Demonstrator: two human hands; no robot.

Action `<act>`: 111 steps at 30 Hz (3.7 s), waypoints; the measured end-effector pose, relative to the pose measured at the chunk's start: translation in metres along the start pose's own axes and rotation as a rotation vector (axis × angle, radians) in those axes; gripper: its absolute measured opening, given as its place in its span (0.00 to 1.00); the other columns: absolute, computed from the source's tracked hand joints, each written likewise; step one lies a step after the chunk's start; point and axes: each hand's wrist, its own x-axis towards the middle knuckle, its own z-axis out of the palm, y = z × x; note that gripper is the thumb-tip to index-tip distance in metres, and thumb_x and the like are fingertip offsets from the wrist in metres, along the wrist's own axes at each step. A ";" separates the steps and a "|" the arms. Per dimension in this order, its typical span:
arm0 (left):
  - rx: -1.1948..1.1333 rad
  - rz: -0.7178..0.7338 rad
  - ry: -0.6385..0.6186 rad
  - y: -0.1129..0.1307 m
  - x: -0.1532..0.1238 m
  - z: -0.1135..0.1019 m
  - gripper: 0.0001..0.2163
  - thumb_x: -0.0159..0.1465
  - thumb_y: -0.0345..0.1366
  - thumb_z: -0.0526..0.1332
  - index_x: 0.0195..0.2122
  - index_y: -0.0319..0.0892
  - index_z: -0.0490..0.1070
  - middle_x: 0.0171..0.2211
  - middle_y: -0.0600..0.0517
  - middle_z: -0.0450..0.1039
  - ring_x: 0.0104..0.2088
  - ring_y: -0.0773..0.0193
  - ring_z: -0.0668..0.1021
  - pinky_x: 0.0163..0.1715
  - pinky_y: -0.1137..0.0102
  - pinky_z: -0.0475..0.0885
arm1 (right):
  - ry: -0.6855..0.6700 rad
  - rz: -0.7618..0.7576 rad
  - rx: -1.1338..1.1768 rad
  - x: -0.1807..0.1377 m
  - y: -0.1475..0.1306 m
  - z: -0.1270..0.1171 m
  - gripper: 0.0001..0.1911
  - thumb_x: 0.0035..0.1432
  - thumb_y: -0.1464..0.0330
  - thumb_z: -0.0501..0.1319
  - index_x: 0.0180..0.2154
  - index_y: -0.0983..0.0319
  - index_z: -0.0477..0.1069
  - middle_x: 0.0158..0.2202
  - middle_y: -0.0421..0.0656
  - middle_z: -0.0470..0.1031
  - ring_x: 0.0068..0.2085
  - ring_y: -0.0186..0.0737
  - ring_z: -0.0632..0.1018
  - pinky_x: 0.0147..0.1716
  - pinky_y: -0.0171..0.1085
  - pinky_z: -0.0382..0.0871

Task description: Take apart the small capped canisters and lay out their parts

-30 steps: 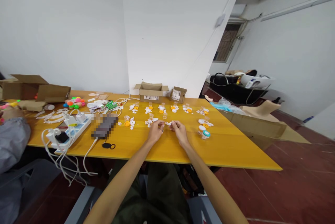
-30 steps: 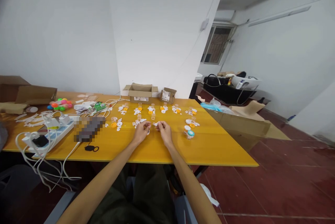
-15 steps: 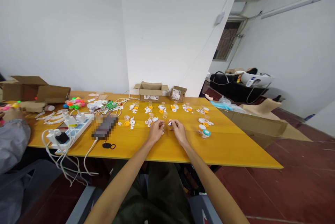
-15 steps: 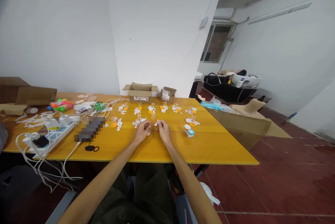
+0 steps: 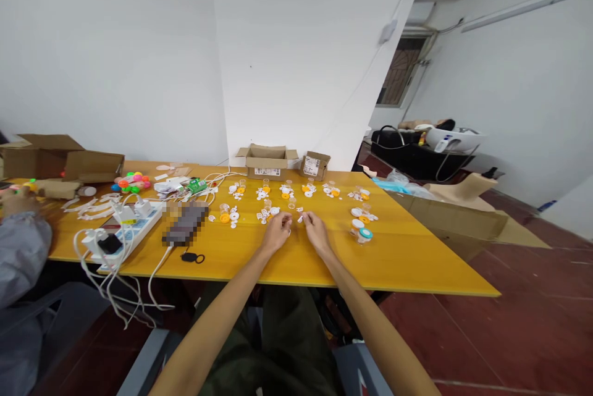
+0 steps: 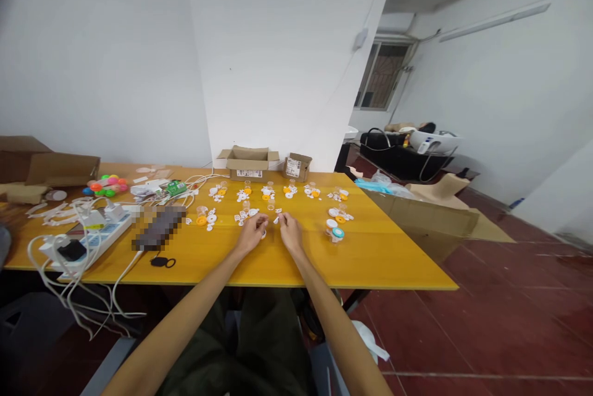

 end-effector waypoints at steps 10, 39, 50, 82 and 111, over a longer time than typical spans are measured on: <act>-0.142 0.046 -0.111 0.011 -0.002 -0.001 0.07 0.61 0.37 0.61 0.37 0.42 0.76 0.37 0.49 0.80 0.36 0.61 0.80 0.37 0.68 0.74 | -0.153 -0.101 0.269 -0.007 -0.020 -0.001 0.20 0.54 0.48 0.58 0.27 0.58 0.73 0.27 0.41 0.75 0.32 0.43 0.75 0.35 0.39 0.70; -0.223 0.060 -0.078 0.014 -0.001 -0.006 0.04 0.57 0.32 0.64 0.33 0.43 0.77 0.32 0.52 0.79 0.34 0.64 0.78 0.38 0.70 0.71 | -0.119 -0.145 -0.063 -0.007 -0.014 0.000 0.25 0.58 0.45 0.45 0.21 0.55 0.59 0.19 0.39 0.67 0.23 0.41 0.67 0.26 0.37 0.59; -0.260 0.020 -0.087 0.015 0.000 -0.005 0.04 0.55 0.33 0.66 0.32 0.41 0.76 0.30 0.52 0.78 0.33 0.64 0.78 0.37 0.70 0.72 | -0.147 -0.055 0.035 -0.006 -0.016 -0.002 0.29 0.54 0.41 0.48 0.18 0.56 0.59 0.16 0.38 0.63 0.22 0.39 0.66 0.24 0.36 0.59; -0.050 0.056 0.114 -0.002 0.004 -0.001 0.15 0.54 0.21 0.61 0.39 0.44 0.75 0.40 0.50 0.73 0.36 0.64 0.77 0.39 0.67 0.75 | -0.123 0.061 0.241 -0.001 -0.005 0.001 0.28 0.47 0.40 0.58 0.22 0.59 0.71 0.22 0.42 0.75 0.26 0.43 0.76 0.24 0.38 0.72; 0.041 0.000 -0.033 -0.011 0.000 0.005 0.14 0.55 0.30 0.65 0.44 0.45 0.74 0.46 0.46 0.76 0.49 0.52 0.77 0.50 0.59 0.71 | 0.043 -0.036 0.106 0.005 0.023 0.008 0.05 0.47 0.66 0.61 0.29 0.56 0.74 0.34 0.47 0.79 0.38 0.49 0.79 0.41 0.49 0.73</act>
